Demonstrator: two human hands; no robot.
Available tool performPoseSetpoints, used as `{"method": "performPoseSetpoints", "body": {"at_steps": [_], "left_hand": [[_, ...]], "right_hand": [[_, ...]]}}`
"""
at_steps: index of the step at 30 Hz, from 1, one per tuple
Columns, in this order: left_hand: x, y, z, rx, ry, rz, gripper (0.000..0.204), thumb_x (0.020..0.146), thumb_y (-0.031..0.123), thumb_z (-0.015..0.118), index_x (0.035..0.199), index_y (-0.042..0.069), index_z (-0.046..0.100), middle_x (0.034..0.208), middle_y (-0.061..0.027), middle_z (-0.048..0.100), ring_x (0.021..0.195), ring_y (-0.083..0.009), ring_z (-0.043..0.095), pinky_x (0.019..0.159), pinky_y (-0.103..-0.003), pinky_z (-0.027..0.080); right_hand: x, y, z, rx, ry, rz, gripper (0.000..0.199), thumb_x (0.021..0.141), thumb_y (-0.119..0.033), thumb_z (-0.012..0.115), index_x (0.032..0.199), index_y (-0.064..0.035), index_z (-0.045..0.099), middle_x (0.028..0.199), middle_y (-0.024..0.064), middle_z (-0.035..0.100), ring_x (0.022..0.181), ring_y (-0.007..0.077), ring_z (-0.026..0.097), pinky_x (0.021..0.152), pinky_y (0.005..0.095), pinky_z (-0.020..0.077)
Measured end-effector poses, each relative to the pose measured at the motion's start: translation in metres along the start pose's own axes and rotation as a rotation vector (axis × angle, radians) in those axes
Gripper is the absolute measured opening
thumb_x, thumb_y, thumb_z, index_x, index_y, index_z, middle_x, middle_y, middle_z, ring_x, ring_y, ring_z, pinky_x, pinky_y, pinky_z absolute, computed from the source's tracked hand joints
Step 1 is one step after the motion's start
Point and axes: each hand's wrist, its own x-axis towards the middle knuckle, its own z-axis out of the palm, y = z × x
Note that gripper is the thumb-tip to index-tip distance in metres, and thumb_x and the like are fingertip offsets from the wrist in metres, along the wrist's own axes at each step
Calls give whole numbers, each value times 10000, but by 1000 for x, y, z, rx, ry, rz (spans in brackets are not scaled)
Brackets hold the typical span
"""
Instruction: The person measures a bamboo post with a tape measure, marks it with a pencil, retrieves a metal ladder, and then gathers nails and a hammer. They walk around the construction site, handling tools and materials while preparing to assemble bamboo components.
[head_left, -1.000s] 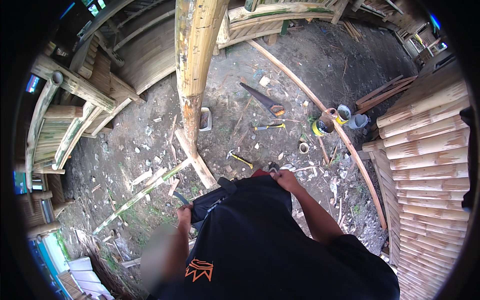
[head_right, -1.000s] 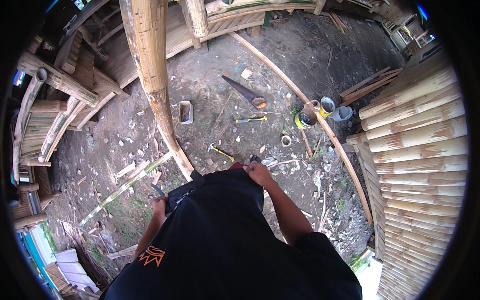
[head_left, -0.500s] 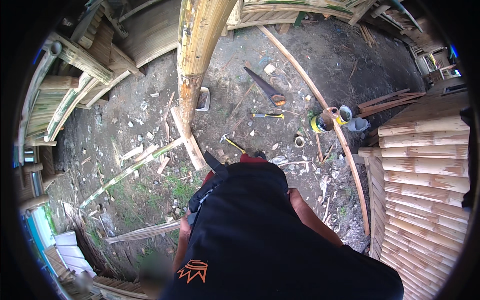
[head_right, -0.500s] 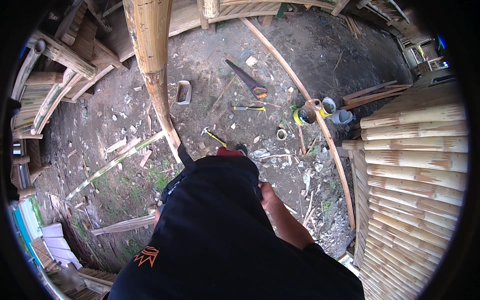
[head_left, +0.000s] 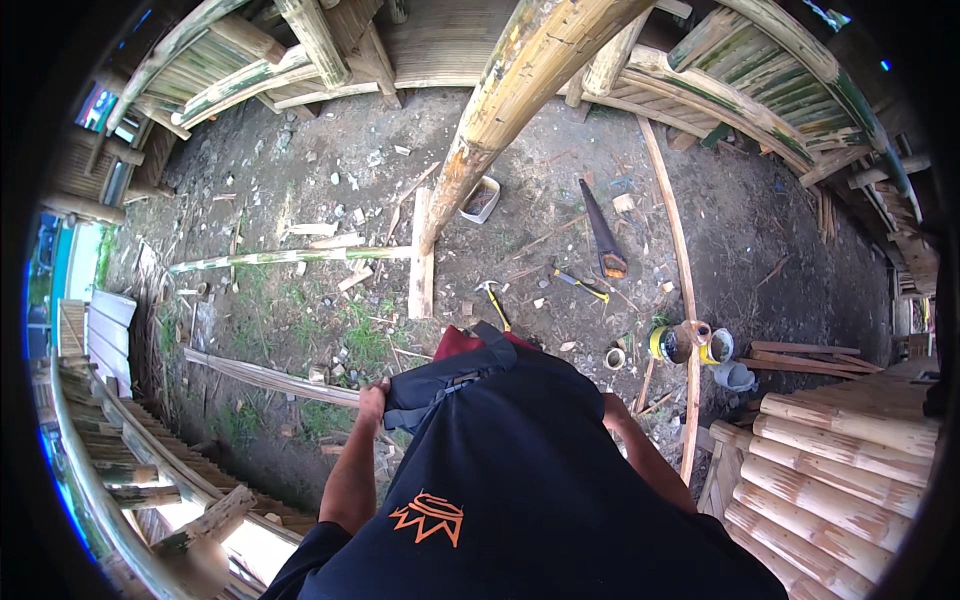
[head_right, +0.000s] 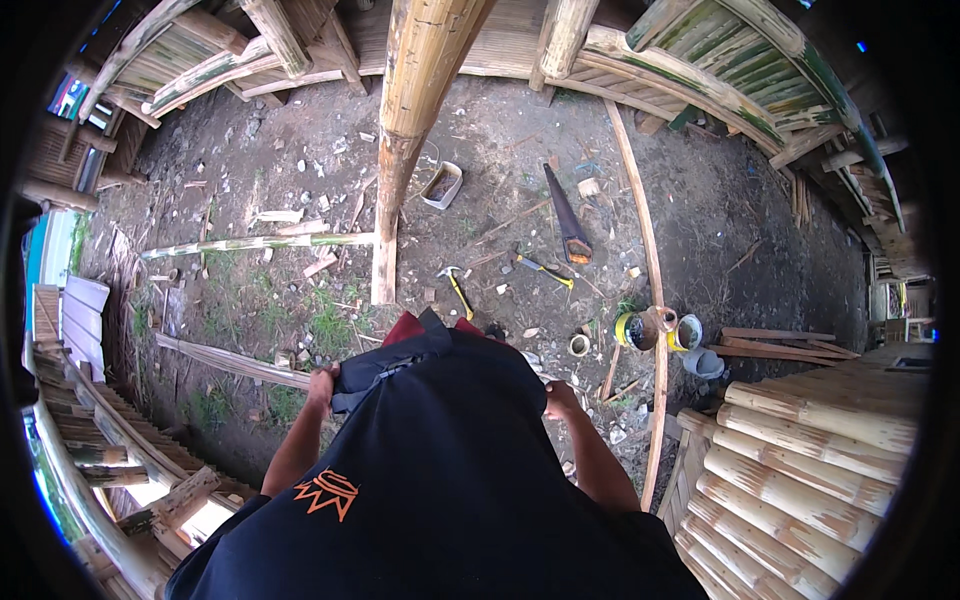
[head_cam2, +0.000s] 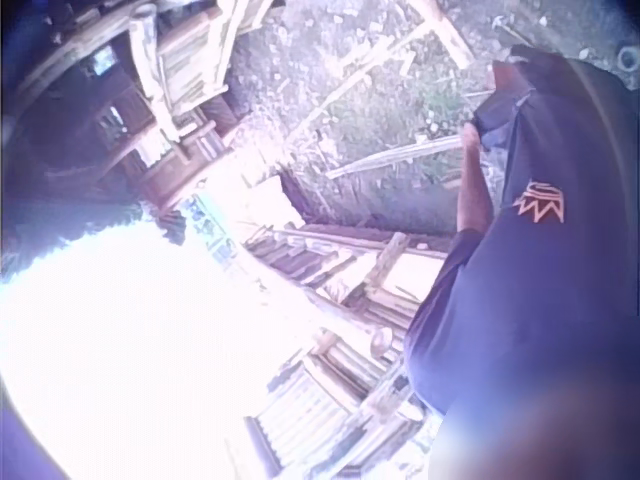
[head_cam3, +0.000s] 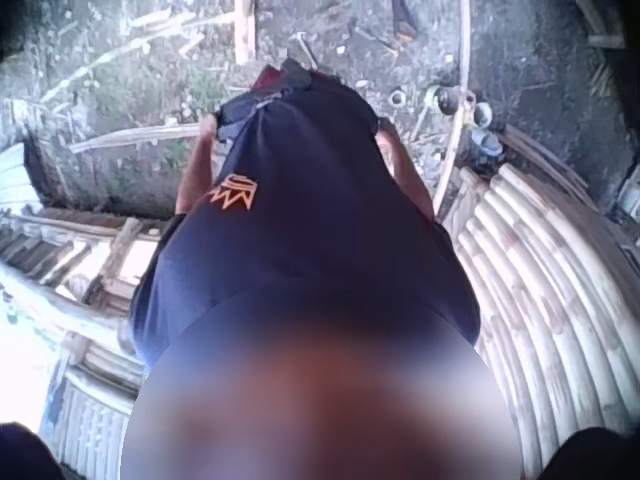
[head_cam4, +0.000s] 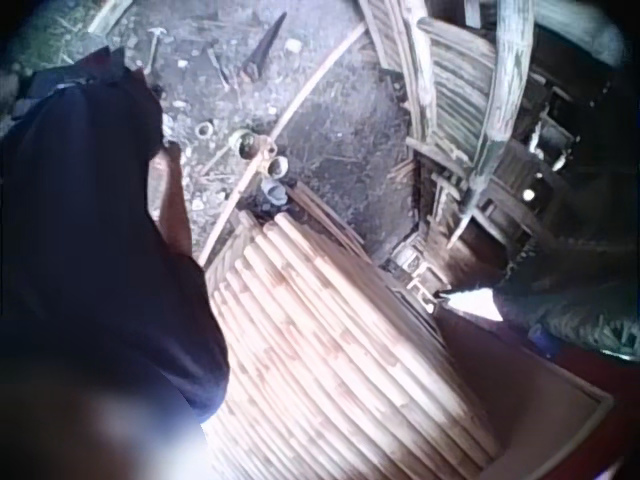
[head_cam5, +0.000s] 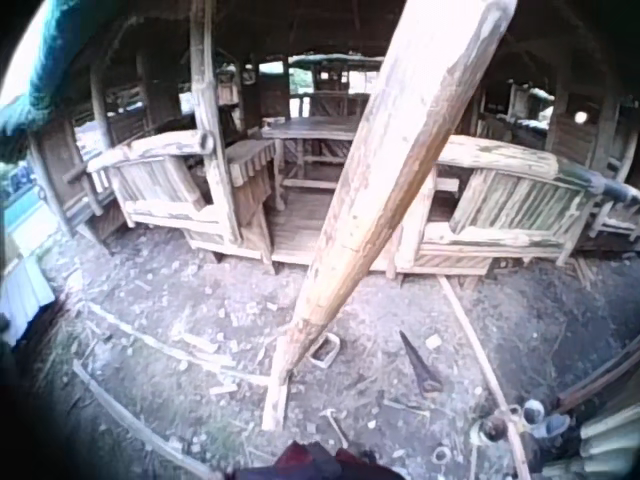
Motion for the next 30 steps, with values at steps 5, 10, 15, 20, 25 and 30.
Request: {"method": "performPoseSetpoints", "body": {"at_steps": [5, 10, 15, 20, 25, 30], "left_hand": [[-10, 9, 14, 318, -244, -71, 221, 873, 201, 633, 833, -8, 690, 680, -77, 638, 660, -191, 635, 617, -350, 502], [-40, 61, 54, 386, -223, 281, 183, 891, 169, 592, 922, 15, 686, 654, -68, 654, 605, -153, 635, 627, -315, 517], [-80, 149, 152, 193, -214, 628, 154, 917, 115, 597, 993, 3, 669, 751, -91, 676, 689, -142, 619, 657, -313, 502], [-138, 228, 212, 5, -481, 892, 158, 972, 105, 562, 1064, -7, 625, 757, -12, 589, 578, -66, 522, 531, -235, 440], [-152, 248, 255, 240, -749, 841, 156, 970, 122, 584, 1030, 0, 660, 674, 39, 556, 531, -24, 425, 472, -207, 332], [-142, 214, 304, 527, -951, 723, 146, 952, 103, 612, 1003, -20, 672, 674, 76, 509, 595, -11, 386, 516, -201, 318]], "right_hand": [[32, -58, -107, -44, 239, -242, 167, 930, -154, 577, 843, -14, 608, 645, 52, 594, 488, 125, 546, 423, 301, 440], [13, -196, -142, 216, 369, -601, 149, 893, -154, 626, 935, -12, 640, 738, 90, 659, 665, 168, 634, 640, 323, 499], [-71, -316, -110, 377, -81, -710, 125, 934, -118, 590, 1000, -14, 615, 846, 28, 629, 669, 77, 590, 588, 225, 490], [-115, -358, -101, 492, -54, -1009, 117, 937, -77, 567, 1013, -1, 612, 820, 33, 628, 674, 75, 584, 598, 231, 494], [-110, -312, -124, 707, 128, -984, 144, 941, -111, 581, 990, 20, 615, 761, 49, 626, 659, 93, 594, 603, 270, 488], [-89, -220, -134, 965, 377, -776, 155, 970, -144, 571, 1039, -12, 613, 824, 13, 604, 663, 63, 552, 593, 230, 471]]}}
